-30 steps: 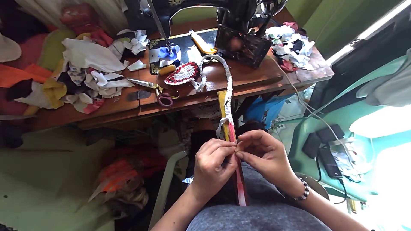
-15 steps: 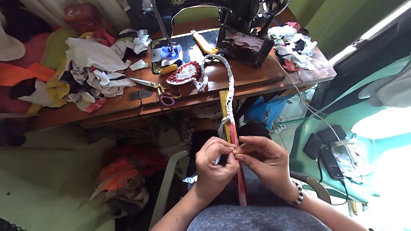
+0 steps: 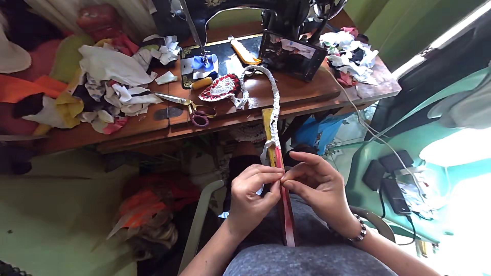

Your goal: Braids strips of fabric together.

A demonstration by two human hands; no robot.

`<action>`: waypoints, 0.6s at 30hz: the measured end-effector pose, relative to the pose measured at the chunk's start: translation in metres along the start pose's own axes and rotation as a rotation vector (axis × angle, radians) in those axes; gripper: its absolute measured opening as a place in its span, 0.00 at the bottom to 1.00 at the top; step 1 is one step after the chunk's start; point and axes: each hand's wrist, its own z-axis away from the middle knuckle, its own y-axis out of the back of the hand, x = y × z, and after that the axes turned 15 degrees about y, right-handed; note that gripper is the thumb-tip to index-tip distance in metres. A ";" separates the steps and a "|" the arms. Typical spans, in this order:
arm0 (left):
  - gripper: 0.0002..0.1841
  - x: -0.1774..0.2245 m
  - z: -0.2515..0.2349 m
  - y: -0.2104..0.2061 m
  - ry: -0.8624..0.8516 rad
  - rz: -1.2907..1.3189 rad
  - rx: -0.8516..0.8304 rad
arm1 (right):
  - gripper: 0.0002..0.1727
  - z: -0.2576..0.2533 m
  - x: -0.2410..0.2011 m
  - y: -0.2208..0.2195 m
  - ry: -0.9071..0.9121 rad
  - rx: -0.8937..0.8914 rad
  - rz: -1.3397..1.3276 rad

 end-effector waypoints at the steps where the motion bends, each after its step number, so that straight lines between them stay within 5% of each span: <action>1: 0.04 0.000 0.000 0.000 -0.016 -0.017 0.006 | 0.30 0.000 0.000 0.000 -0.003 -0.006 0.001; 18: 0.05 0.002 0.004 -0.012 0.078 0.292 0.061 | 0.30 0.005 0.000 -0.009 0.137 0.024 0.027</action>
